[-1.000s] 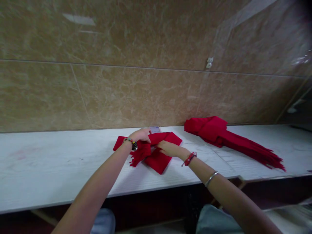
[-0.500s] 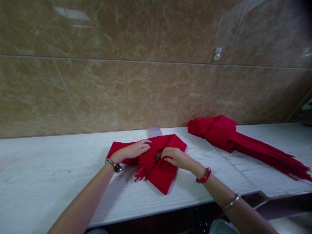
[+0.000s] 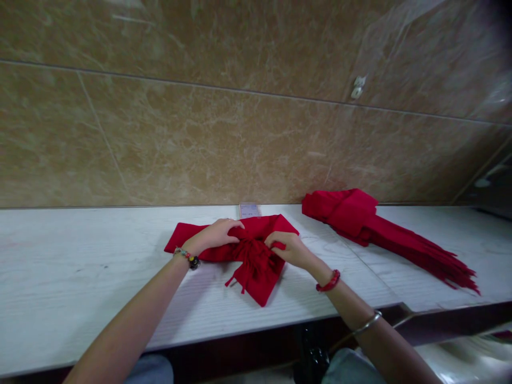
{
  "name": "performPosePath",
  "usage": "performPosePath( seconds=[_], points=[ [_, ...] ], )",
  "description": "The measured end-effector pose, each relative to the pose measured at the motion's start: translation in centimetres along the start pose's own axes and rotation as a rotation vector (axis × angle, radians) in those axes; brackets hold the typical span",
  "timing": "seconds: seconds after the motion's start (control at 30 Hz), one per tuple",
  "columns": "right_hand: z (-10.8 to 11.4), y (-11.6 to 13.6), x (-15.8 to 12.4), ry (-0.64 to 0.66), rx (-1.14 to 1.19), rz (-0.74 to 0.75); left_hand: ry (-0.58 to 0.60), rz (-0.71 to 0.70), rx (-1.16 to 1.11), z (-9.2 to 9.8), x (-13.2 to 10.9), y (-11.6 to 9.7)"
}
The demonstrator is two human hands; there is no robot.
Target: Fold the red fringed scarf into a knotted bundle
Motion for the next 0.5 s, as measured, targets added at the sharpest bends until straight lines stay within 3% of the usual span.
performPosePath(
  seconds=[0.13, 0.27, 0.5],
  points=[
    [0.7, 0.4, -0.2, 0.029, 0.088, -0.015, -0.023, -0.002, 0.128, 0.2, 0.7, -0.4],
    [1.3, 0.6, 0.3, -0.051, 0.136, -0.034, -0.049, -0.024, 0.141, 0.3, 1.7, -2.2],
    [1.5, 0.8, 1.7, -0.107, 0.097, -0.06, 0.08, 0.04, -0.174, -0.4, 3.1, -3.7]
  ],
)
Point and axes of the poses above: each hand's wrist, its own x-axis towards the middle knuckle, its own z-axis out of the back of the hand, y = z × x, the point moved 6 cm from there along x, towards the middle knuckle, and after that the axes turned 13 degrees about x, right-handed, at the moved point
